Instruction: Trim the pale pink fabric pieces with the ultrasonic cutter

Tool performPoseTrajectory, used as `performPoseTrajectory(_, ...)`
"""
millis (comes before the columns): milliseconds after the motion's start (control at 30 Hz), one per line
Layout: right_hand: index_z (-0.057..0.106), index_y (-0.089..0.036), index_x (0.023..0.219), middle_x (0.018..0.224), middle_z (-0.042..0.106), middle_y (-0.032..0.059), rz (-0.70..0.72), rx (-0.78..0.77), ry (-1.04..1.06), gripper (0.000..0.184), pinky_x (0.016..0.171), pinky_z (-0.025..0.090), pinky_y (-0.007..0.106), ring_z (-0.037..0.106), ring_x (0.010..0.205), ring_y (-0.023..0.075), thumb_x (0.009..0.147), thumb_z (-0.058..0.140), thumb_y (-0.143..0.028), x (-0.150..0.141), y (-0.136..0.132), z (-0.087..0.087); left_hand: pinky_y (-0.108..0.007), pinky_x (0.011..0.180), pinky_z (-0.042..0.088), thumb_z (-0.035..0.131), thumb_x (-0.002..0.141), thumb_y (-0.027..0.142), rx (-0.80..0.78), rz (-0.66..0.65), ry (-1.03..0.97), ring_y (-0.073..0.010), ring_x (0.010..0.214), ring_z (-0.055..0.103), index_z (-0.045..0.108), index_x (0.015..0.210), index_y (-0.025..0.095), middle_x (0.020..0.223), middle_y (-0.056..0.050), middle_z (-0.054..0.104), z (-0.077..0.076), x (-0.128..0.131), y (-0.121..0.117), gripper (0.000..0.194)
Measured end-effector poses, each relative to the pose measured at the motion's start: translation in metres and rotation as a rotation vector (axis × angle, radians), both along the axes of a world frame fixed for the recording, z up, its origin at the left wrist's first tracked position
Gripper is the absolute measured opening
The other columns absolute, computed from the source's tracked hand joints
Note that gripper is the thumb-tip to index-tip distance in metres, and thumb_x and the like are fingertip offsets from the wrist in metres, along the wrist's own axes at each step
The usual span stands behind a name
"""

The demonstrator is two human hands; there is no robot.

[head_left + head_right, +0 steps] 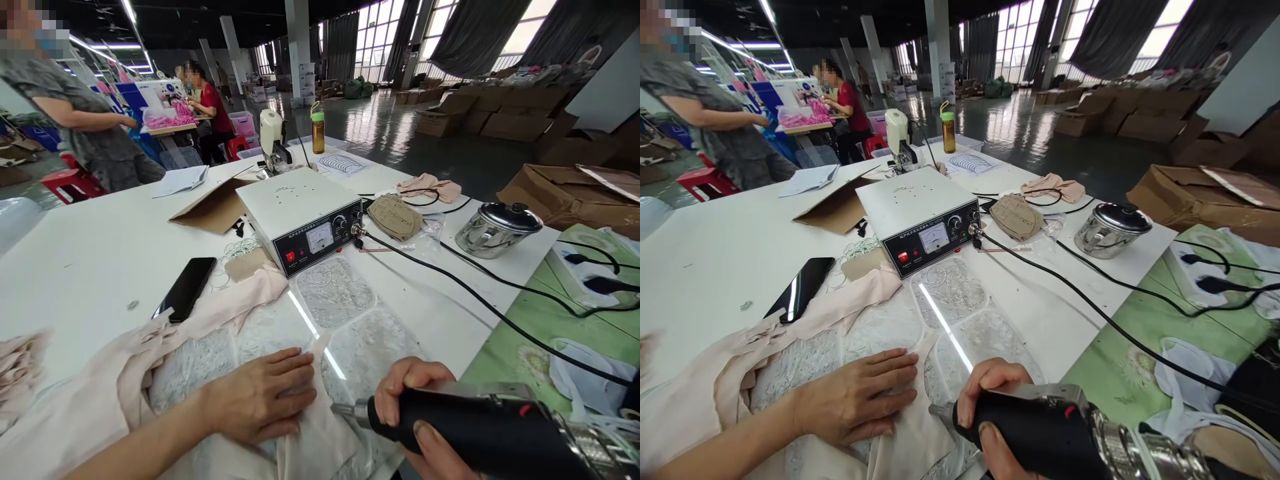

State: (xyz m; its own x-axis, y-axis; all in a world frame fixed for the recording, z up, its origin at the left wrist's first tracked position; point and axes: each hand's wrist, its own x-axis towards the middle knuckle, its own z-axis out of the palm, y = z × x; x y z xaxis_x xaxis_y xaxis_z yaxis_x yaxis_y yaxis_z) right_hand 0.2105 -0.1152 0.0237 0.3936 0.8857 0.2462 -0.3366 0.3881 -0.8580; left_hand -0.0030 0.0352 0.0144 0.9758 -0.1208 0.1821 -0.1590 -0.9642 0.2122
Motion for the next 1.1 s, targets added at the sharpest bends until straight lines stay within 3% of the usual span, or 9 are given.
performPoseTrajectory(367, 0.051, -0.030, 0.102, 0.086, 0.052, 0.0001, 0.053, 0.003, -0.044, 0.013, 0.059, 0.048, 0.028, 0.056, 0.065, 0.0122, 0.092, 0.056, -0.037, 0.000, -0.004, -0.004, -0.048, 0.110, 0.040, 0.039, 0.102, 0.041, 0.005, 0.038, 0.039, -0.0337, 0.126, 0.052, 0.059, 0.121, 0.011, 0.114, -0.015, 0.066, 0.002, 0.000, -0.005, 0.041)
performPoseTrajectory(600, 0.051, -0.030, 0.102, 0.084, 0.054, 0.0003, 0.014, 0.026, -0.109, 0.014, 0.055, 0.051, 0.030, 0.057, 0.061, 0.0140, 0.090, 0.058, -0.035, 0.001, -0.005, -0.002, -0.046, 0.115, 0.035, 0.041, 0.102, 0.040, -0.012, 0.005, 0.051, -0.0322, 0.136, 0.042, 0.057, 0.124, 0.010, 0.113, -0.016, 0.065, 0.005, 0.004, -0.002, 0.040)
performPoseTrajectory(800, 0.050, -0.027, 0.098, 0.082, 0.054, 0.0008, 0.015, 0.001, -0.134, 0.011, 0.057, 0.052, 0.030, 0.057, 0.061, 0.0137, 0.092, 0.054, -0.035, 0.002, -0.009, -0.002, -0.047, 0.110, 0.042, 0.043, 0.101, 0.040, -0.026, -0.004, 0.076, -0.0336, 0.128, 0.051, 0.058, 0.124, 0.013, 0.114, -0.015, 0.063, 0.008, 0.007, -0.001, 0.038)
performPoseTrajectory(1100, 0.049, -0.028, 0.099, 0.082, 0.051, -0.0008, -0.020, 0.025, -0.079, 0.014, 0.054, 0.048, 0.029, 0.057, 0.059, 0.0124, 0.091, 0.054, -0.038, -0.005, -0.011, -0.003, -0.048, 0.108, 0.043, 0.047, 0.099, 0.040, -0.054, -0.008, 0.114, -0.0346, 0.128, 0.051, 0.056, 0.127, 0.013, 0.114, -0.016, 0.062, 0.012, 0.010, -0.002, 0.040)
